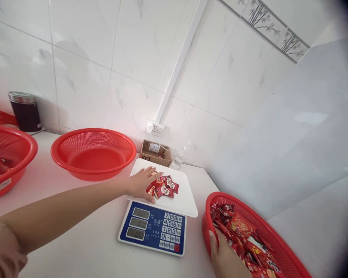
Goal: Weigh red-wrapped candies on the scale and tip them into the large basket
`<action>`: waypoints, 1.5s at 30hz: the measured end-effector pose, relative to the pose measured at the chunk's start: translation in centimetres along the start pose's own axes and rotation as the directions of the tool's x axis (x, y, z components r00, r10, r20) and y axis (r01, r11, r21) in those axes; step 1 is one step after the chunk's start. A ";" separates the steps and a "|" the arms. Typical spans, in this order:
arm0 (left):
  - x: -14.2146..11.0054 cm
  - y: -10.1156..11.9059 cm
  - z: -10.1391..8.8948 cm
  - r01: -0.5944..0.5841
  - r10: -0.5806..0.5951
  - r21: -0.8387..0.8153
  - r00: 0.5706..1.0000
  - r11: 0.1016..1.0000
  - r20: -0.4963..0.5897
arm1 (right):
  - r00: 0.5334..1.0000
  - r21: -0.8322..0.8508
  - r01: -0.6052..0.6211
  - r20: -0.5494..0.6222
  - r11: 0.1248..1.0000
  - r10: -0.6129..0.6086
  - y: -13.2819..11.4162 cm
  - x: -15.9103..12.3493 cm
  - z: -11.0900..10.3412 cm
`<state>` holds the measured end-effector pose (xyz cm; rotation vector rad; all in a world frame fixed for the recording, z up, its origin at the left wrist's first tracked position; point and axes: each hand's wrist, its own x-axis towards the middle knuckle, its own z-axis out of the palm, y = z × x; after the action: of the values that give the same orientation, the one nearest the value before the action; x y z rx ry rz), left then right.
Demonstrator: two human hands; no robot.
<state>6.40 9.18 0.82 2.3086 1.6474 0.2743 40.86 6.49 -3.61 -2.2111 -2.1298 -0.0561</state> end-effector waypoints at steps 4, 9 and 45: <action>2.9 0.2 0.3 -0.047 0.046 0.015 0.996 0.999 0.081 | 0.999 0.016 -0.035 0.032 0.999 0.034 0.1 0.0 0.3; 3.3 -0.4 0.3 -0.066 0.067 0.037 0.998 0.997 -0.022 | 0.999 0.045 -0.024 0.036 0.999 0.023 -0.2 -0.2 -0.1; -1.5 -0.1 -4.3 0.403 -0.403 -0.111 0.915 0.908 0.023 | 0.997 0.050 -0.031 0.069 0.998 0.028 -0.7 -0.6 -1.3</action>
<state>4.44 8.33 4.80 1.8282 2.0017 0.2657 40.16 5.84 -2.32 -2.2467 -2.1069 0.0762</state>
